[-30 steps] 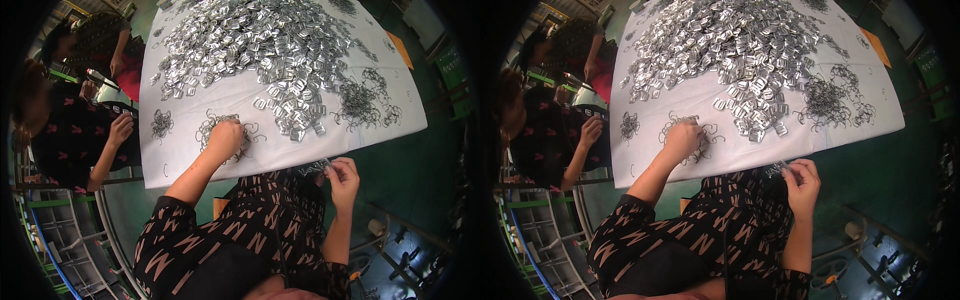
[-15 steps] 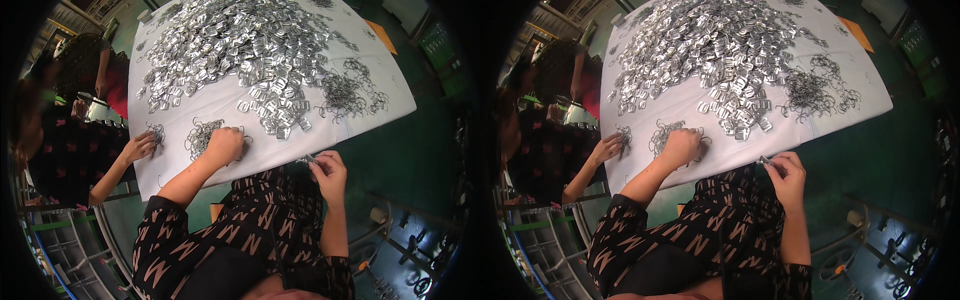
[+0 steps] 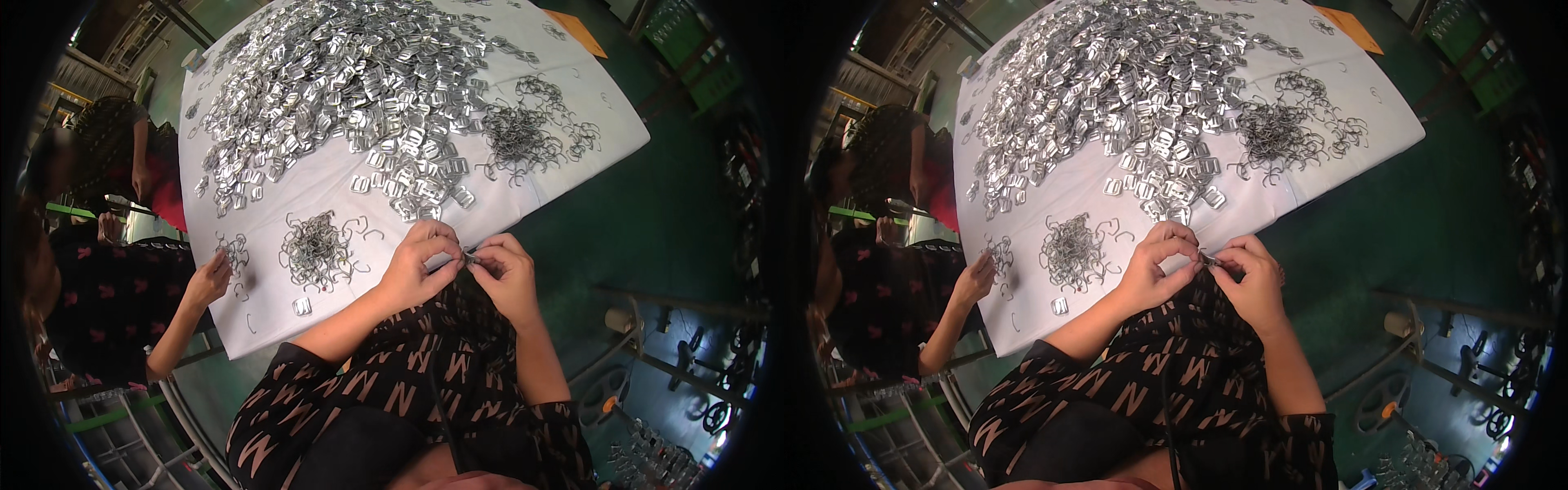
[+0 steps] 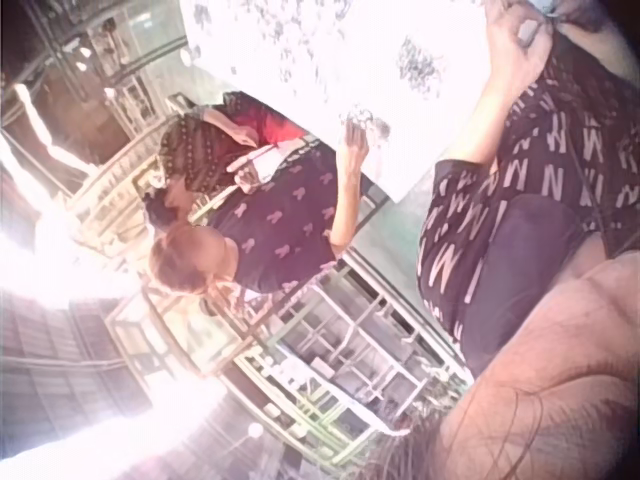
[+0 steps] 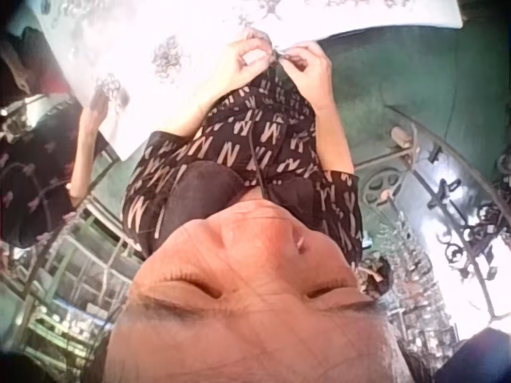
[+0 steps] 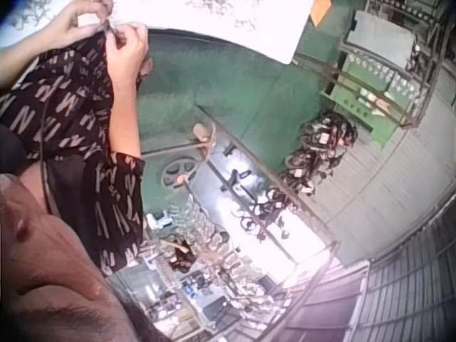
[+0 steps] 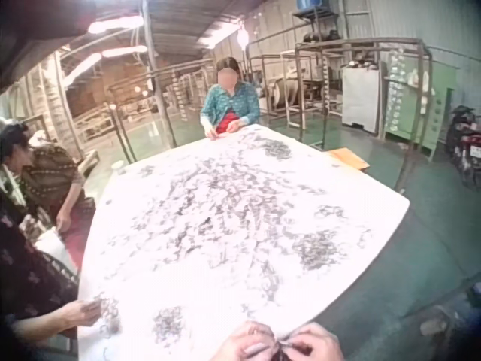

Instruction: The person sits at a table and repeatedly picks up small metal hooks and rectangular metal plates. They insert the hooks into the plates and place the assembled pieces onto a hanging rack nearby.

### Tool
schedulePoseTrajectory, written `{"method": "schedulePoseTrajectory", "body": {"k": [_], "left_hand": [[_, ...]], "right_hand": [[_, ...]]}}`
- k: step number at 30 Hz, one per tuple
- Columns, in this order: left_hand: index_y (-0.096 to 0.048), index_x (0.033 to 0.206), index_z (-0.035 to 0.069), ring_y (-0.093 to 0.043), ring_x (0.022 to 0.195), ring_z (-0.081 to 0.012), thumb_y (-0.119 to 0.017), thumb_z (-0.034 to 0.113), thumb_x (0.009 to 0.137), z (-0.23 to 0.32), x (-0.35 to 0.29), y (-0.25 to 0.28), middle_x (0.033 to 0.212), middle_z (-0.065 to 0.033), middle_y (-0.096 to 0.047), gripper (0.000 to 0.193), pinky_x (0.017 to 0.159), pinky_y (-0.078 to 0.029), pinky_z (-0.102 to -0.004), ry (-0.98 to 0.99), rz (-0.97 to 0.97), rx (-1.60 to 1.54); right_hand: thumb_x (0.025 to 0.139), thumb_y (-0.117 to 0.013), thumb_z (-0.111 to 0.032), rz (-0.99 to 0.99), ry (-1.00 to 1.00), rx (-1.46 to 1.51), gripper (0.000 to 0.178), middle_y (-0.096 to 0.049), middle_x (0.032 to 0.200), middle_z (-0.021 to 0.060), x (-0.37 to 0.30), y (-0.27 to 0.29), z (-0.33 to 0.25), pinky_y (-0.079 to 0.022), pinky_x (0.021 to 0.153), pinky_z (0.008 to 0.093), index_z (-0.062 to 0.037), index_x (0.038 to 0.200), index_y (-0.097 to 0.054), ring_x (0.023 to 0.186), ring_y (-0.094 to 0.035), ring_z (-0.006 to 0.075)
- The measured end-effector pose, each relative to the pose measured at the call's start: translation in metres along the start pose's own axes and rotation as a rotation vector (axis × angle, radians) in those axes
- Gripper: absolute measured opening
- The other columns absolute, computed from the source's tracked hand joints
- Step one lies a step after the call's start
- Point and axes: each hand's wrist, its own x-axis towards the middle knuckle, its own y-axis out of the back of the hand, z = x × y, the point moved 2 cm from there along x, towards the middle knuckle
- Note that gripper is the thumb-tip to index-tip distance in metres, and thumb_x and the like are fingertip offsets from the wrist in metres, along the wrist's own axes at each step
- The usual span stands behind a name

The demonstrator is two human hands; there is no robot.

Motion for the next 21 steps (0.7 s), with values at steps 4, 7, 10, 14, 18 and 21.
{"method": "schedulePoseTrajectory", "body": {"k": [4, 7, 10, 14, 18, 21], "left_hand": [[-0.06, 0.089, 0.001, -0.06, 0.092, -0.0214, -0.064, 0.0, 0.08, -0.006, -0.001, -0.007, 0.096, -0.0107, -0.064, 0.01, 0.085, -0.046, -0.0322, 0.042, 0.012, -0.074], [-0.057, 0.092, -0.001, -0.063, 0.09, -0.0196, -0.06, -0.002, 0.083, -0.003, -0.005, -0.012, 0.094, -0.0114, -0.066, 0.009, 0.084, -0.049, -0.0307, 0.124, -0.02, -0.169], [-0.054, 0.092, -0.002, -0.065, 0.092, -0.019, -0.058, -0.003, 0.085, -0.006, -0.01, -0.017, 0.093, -0.012, -0.067, 0.008, 0.083, -0.05, -0.0296, 0.134, -0.047, -0.167], [-0.057, 0.089, 0.0, -0.066, 0.079, -0.0278, -0.062, 0.0, 0.081, -0.009, -0.011, -0.024, 0.088, -0.0119, -0.068, 0.009, 0.068, -0.051, -0.0333, 0.075, -0.015, -0.106], [-0.054, 0.092, -0.003, -0.067, 0.094, -0.0195, -0.056, -0.005, 0.085, -0.001, -0.009, -0.021, 0.093, -0.0134, -0.068, 0.008, 0.085, -0.051, -0.0298, 0.126, -0.069, -0.082], [-0.054, 0.091, -0.003, -0.067, 0.093, -0.02, -0.057, -0.005, 0.085, -0.004, -0.009, -0.02, 0.092, -0.014, -0.068, 0.007, 0.083, -0.052, -0.0304, 0.141, -0.015, -0.076]], "right_hand": [[0.074, -0.074, 0.0, -0.032, 0.011, 0.014, 0.012, -0.062, 0.088, 0.004, 0.0, 0.002, 0.0, -0.05, 0.061, 0.0238, 0.0015, 0.084, -0.067, 0.066, -0.063, 0.0118], [0.075, -0.074, -0.002, -0.058, 0.074, 0.096, 0.011, -0.062, 0.088, 0.0039, 0.008, 0.01, 0.012, -0.049, 0.058, 0.0239, 0.0017, 0.083, -0.067, 0.063, -0.061, 0.012], [0.075, -0.075, -0.01, 0.01, 0.139, -0.147, 0.015, -0.06, 0.085, 0.0053, 0.031, 0.014, 0.023, -0.047, 0.066, 0.0312, -0.0011, 0.087, -0.069, 0.072, -0.059, 0.0197], [0.074, -0.075, -0.017, 0.079, 0.278, -0.59, 0.023, -0.057, 0.087, 0.0067, 0.061, -0.015, 0.045, -0.041, 0.081, 0.0401, -0.0059, 0.093, -0.07, 0.09, -0.053, 0.0274], [0.077, -0.072, -0.014, 0.124, 0.287, -0.66, 0.019, -0.057, 0.086, 0.0076, 0.082, -0.019, 0.062, -0.041, 0.079, 0.0404, -0.0037, 0.093, -0.07, 0.087, -0.054, 0.0278], [0.082, -0.066, -0.007, 0.092, 0.117, -0.258, 0.011, -0.057, 0.079, 0.0091, 0.08, -0.01, 0.053, -0.043, 0.065, 0.035, 0.0017, 0.089, -0.067, 0.071, -0.055, 0.0244]]}}
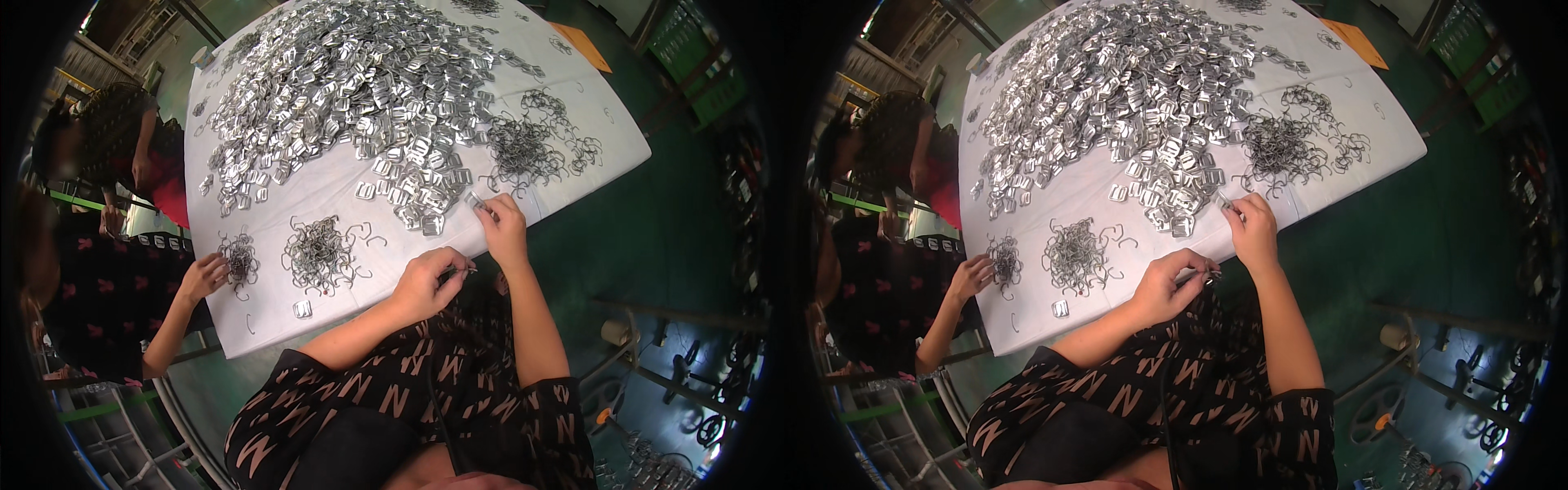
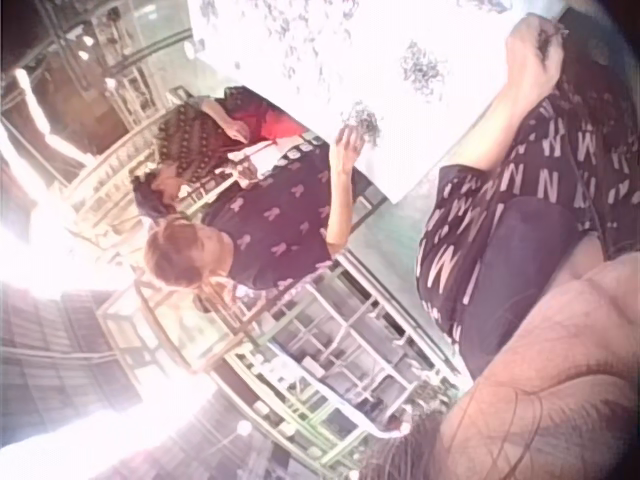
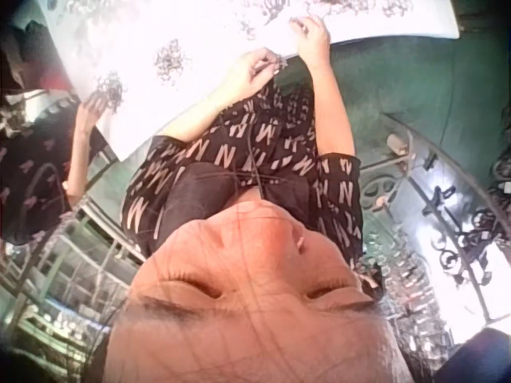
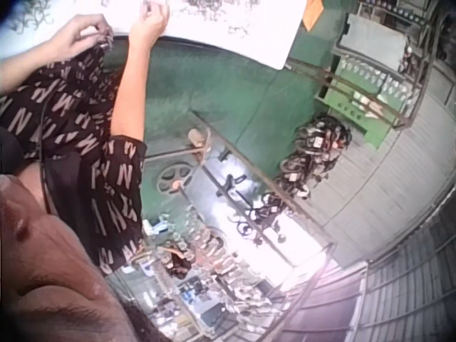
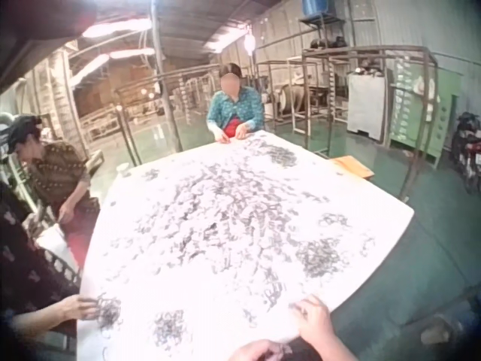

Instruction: The person sits at a table and repeatedly picks up small metal hooks and rectangular metal plates. They insert the hooks into the plates and place the assembled pieces onto a hanging rack nearby.

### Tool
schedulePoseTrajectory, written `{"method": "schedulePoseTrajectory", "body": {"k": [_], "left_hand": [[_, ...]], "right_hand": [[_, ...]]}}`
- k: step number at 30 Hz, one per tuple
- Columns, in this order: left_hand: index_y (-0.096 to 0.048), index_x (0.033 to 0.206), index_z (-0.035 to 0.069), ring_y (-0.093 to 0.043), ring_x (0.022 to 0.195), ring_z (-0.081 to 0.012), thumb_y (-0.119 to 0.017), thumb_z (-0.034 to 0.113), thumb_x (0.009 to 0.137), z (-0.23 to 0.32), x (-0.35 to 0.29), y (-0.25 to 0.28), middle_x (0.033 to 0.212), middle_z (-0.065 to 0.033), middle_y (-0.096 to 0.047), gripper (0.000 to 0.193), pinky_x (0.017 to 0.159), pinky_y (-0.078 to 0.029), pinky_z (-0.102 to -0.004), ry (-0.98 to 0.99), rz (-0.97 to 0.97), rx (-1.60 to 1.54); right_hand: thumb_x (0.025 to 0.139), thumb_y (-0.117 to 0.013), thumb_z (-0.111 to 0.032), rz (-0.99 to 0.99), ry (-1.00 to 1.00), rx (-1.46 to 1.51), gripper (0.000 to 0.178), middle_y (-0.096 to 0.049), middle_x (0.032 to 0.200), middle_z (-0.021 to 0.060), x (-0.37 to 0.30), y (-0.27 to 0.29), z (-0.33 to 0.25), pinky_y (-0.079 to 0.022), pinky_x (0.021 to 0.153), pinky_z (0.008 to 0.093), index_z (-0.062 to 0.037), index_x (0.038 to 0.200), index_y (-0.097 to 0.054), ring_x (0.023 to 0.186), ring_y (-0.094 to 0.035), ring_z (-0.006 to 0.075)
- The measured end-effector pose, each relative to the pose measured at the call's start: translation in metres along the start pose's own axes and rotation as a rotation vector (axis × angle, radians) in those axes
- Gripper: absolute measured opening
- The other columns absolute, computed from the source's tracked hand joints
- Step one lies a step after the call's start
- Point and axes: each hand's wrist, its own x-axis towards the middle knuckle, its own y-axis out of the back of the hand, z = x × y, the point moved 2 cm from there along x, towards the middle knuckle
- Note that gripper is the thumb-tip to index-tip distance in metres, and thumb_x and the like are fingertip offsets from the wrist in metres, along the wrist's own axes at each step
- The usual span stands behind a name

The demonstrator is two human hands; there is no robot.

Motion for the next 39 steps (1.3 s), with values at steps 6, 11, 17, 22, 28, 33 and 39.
{"method": "schedulePoseTrajectory", "body": {"k": [6, 11, 17, 22, 28, 33, 39], "left_hand": [[-0.056, 0.088, -0.002, -0.068, 0.083, -0.0237, -0.061, -0.002, 0.083, -0.006, 0.004, -0.001, 0.087, -0.0144, -0.068, 0.007, 0.076, -0.053, -0.0313, -0.023, 0.12, 0.079], [-0.058, 0.089, 0.002, -0.065, 0.074, -0.0307, -0.065, 0.002, 0.079, -0.005, 0.002, -0.003, 0.082, -0.0142, -0.065, 0.012, 0.066, -0.051, -0.0342, -0.041, 0.122, 0.17], [-0.059, 0.089, 0.003, -0.063, 0.073, -0.0335, -0.065, 0.002, 0.077, -0.007, 0.001, -0.006, 0.081, -0.0137, -0.064, 0.014, 0.064, -0.05, -0.0377, -0.064, 0.136, 0.208], [-0.059, 0.105, 0.005, -0.061, 0.094, -0.0345, -0.071, 0.011, 0.078, -0.016, -0.006, 0.016, 0.098, -0.0148, -0.064, 0.03, 0.084, -0.047, -0.0417, -0.074, 0.116, 0.333], [-0.028, 0.146, 0.003, -0.018, 0.141, -0.0448, -0.05, 0.051, 0.092, -0.054, -0.036, 0.097, 0.151, -0.0291, -0.021, 0.076, 0.111, -0.016, -0.0603, 0.514, 0.399, 1.061], [-0.026, 0.15, 0.009, -0.012, 0.142, -0.0481, -0.046, 0.056, 0.092, -0.071, -0.046, 0.075, 0.151, -0.0317, -0.02, 0.077, 0.112, -0.007, -0.0631, 0.427, 0.349, 1.068], [-0.037, 0.142, 0.011, -0.038, 0.131, -0.0407, -0.054, 0.036, 0.094, -0.041, -0.038, 0.07, 0.144, -0.021, -0.037, 0.057, 0.108, -0.027, -0.0546, 0.182, 0.281, 0.735]], "right_hand": [[0.089, -0.062, -0.008, -0.292, -0.179, 0.313, 0.014, -0.059, 0.078, 0.0087, -0.03, 0.033, -0.043, -0.041, 0.061, 0.0281, 0.0064, 0.09, -0.063, 0.066, -0.051, 0.0148], [0.086, -0.063, -0.005, -0.244, -0.041, 0.199, 0.012, -0.063, 0.078, 0.0118, -0.044, 0.038, -0.062, -0.044, 0.061, 0.0307, 0.0065, 0.09, -0.063, 0.067, -0.059, 0.0193], [0.084, -0.061, 0.003, -0.13, 0.003, 0.157, 0.009, -0.065, 0.081, 0.0132, -0.054, 0.036, -0.072, -0.048, 0.065, 0.0291, 0.0071, 0.092, -0.064, 0.069, -0.062, 0.0214], [0.087, -0.058, 0.003, -0.136, 0.026, 0.164, 0.008, -0.062, 0.082, 0.01, -0.057, 0.037, -0.07, -0.046, 0.058, 0.0266, 0.0064, 0.092, -0.063, 0.065, -0.059, 0.0146], [0.089, -0.058, 0.001, -0.118, -0.036, 0.217, 0.009, -0.059, 0.086, 0.0066, -0.064, 0.05, -0.052, -0.043, 0.066, 0.0239, 0.0064, 0.095, -0.062, 0.073, -0.053, 0.0115], [0.089, -0.058, 0.0, -0.102, -0.029, 0.195, 0.009, -0.06, 0.084, 0.0084, -0.063, 0.044, -0.043, -0.045, 0.067, 0.0265, 0.0065, 0.093, -0.062, 0.073, -0.056, 0.0151], [0.088, -0.058, 0.0, -0.083, -0.018, 0.15, 0.009, -0.061, 0.083, 0.0094, -0.065, 0.05, -0.041, -0.045, 0.067, 0.0275, 0.0065, 0.092, -0.062, 0.073, -0.057, 0.0169]]}}
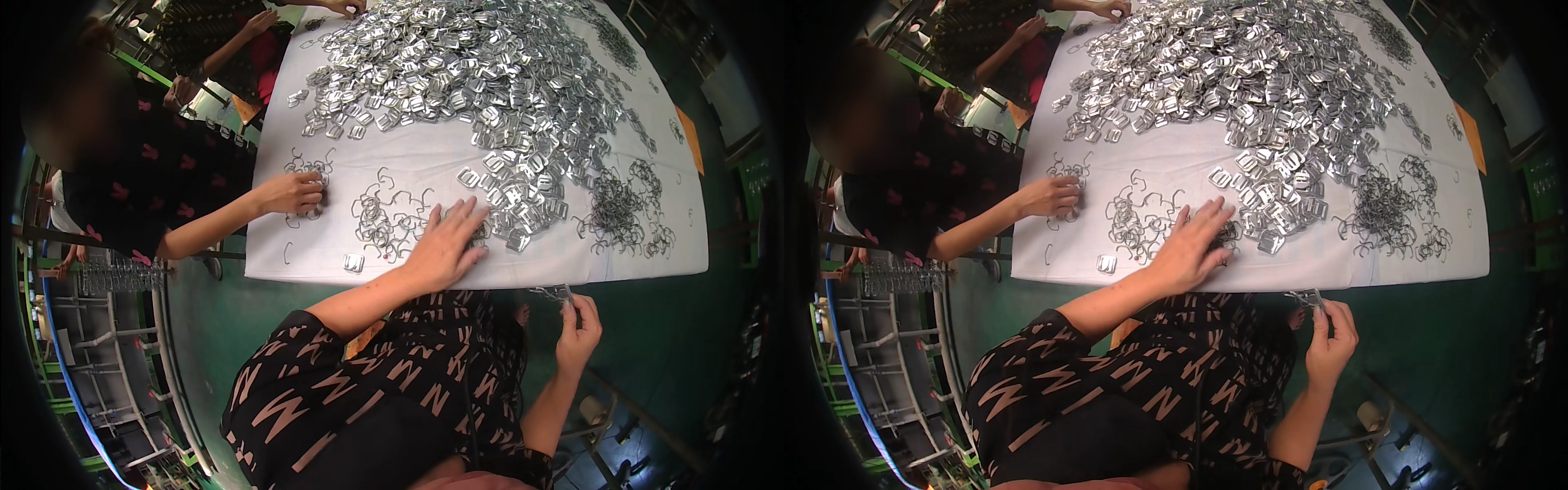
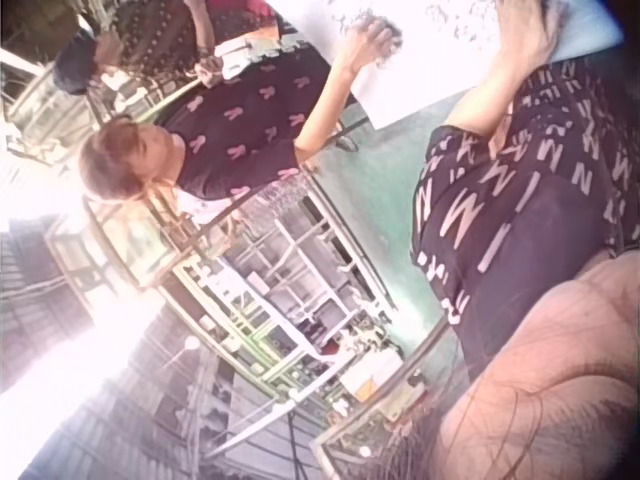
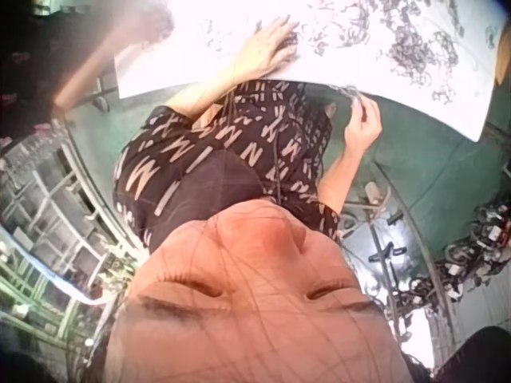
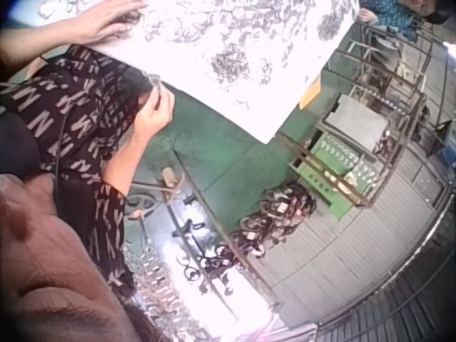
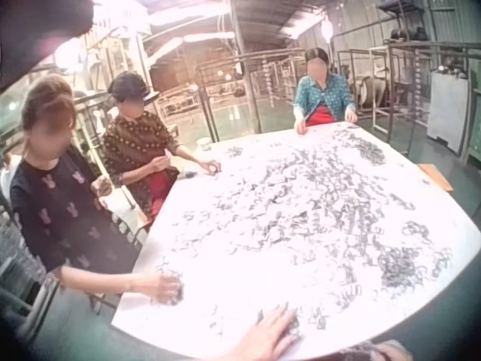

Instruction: The person sits at a table and repeatedly picks up small metal hooks and rectangular metal plates. They insert the hooks into the plates and place the assembled pieces onto a hanging rack nearby.

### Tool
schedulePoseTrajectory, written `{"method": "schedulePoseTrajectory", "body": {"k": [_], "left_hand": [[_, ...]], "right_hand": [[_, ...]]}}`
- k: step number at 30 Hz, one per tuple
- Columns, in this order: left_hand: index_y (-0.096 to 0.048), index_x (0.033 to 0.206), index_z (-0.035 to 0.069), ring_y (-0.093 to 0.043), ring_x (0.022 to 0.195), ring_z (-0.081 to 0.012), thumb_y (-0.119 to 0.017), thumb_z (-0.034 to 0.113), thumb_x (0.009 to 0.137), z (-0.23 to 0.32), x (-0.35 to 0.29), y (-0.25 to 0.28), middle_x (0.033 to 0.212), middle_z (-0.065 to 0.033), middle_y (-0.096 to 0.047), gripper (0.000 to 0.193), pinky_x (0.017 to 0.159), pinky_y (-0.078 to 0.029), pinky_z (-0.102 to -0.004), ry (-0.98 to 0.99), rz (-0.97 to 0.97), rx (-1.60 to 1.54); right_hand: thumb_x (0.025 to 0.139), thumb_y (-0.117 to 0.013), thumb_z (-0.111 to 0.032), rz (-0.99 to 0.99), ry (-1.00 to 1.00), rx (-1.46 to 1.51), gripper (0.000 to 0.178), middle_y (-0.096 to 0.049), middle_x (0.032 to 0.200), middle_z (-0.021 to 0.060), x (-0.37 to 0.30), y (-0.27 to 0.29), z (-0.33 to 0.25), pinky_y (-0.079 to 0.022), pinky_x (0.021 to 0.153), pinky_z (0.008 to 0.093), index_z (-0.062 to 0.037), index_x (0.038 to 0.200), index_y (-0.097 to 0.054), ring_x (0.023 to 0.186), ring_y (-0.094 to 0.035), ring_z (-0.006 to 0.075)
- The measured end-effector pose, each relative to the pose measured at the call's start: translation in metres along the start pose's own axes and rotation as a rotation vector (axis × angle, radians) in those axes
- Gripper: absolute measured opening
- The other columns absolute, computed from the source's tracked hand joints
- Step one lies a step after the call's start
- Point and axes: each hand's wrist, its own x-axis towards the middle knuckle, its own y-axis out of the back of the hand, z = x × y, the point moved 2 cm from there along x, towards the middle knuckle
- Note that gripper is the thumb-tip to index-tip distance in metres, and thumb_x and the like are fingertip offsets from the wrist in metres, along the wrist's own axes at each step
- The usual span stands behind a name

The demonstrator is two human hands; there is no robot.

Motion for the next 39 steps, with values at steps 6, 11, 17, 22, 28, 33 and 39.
{"method": "schedulePoseTrajectory", "body": {"k": [6, 11, 17, 22, 28, 33, 39], "left_hand": [[-0.067, 0.077, 0.002, -0.062, 0.086, -0.0302, -0.06, 0.005, 0.073, -0.084, 0.012, 0.061, 0.089, -0.0138, -0.066, 0.009, 0.074, -0.053, -0.0384, 0.191, 0.083, 0.45], [-0.067, 0.07, 0.003, -0.065, 0.078, -0.0298, -0.059, 0.005, 0.072, -0.096, 0.004, 0.066, 0.083, -0.0157, -0.066, 0.009, 0.066, -0.054, -0.0375, 0.211, -0.15, 0.726], [-0.067, 0.076, 0.004, -0.066, 0.075, -0.0303, -0.058, 0.005, 0.074, -0.082, 0.025, 0.077, 0.081, -0.0125, -0.067, 0.009, 0.065, -0.053, -0.0387, 0.237, -0.082, 0.604], [-0.065, 0.085, 0.003, -0.063, 0.084, -0.021, -0.065, 0.005, 0.083, -0.025, 0.042, 0.069, 0.089, -0.0069, -0.066, 0.003, 0.075, -0.048, -0.033, 0.023, -0.014, -0.257], [-0.063, 0.092, 0.005, -0.054, 0.105, -0.0189, -0.067, 0.006, 0.087, 0.06, 0.027, -0.002, 0.11, -0.0079, -0.058, 0.007, 0.095, -0.04, -0.0322, -0.168, -0.364, -0.978], [-0.062, 0.096, 0.004, -0.054, 0.105, -0.0169, -0.065, 0.008, 0.089, 0.073, 0.029, -0.033, 0.108, -0.0061, -0.059, 0.008, 0.095, -0.04, -0.0311, -0.161, -0.444, -0.986], [-0.057, 0.1, 0.0, -0.055, 0.098, -0.0122, -0.058, 0.008, 0.095, 0.074, 0.02, -0.039, 0.099, -0.0048, -0.062, 0.01, 0.091, -0.043, -0.0278, 0.008, -0.514, -1.038]], "right_hand": [[0.089, -0.057, 0.002, 0.003, 0.006, 0.02, 0.007, -0.057, 0.085, 0.0061, -0.004, 0.011, 0.005, -0.041, 0.065, 0.0233, 0.0064, 0.094, -0.06, 0.072, -0.05, 0.0109], [0.09, -0.056, 0.002, 0.014, 0.019, 0.01, 0.007, -0.057, 0.085, 0.0061, -0.004, 0.012, 0.014, -0.041, 0.064, 0.0232, 0.0064, 0.095, -0.06, 0.072, -0.05, 0.0107], [0.088, -0.057, 0.004, 0.014, -0.002, 0.02, 0.006, -0.057, 0.084, 0.0053, -0.004, 0.006, 0.007, -0.042, 0.065, 0.0233, 0.0066, 0.092, -0.061, 0.072, -0.051, 0.0107], [0.085, -0.06, 0.005, 0.001, -0.02, 0.041, 0.005, -0.059, 0.079, 0.0076, -0.002, 0.0, -0.008, -0.041, 0.053, 0.025, 0.0061, 0.089, -0.063, 0.059, -0.053, 0.0123], [0.083, -0.062, 0.003, -0.045, 0.013, 0.013, 0.006, -0.061, 0.081, 0.0108, -0.001, -0.009, -0.005, -0.044, 0.06, 0.0286, 0.0046, 0.089, -0.064, 0.067, -0.057, 0.0206], [0.083, -0.063, 0.0, -0.064, 0.03, -0.047, 0.006, -0.062, 0.083, 0.0109, -0.006, -0.009, -0.001, -0.046, 0.066, 0.034, 0.0024, 0.089, -0.064, 0.073, -0.06, 0.0274], [0.08, -0.067, -0.003, -0.123, 0.044, -0.06, 0.008, -0.062, 0.081, 0.0101, -0.004, -0.013, -0.002, -0.047, 0.07, 0.0353, 0.0017, 0.087, -0.066, 0.075, -0.06, 0.0283]]}}
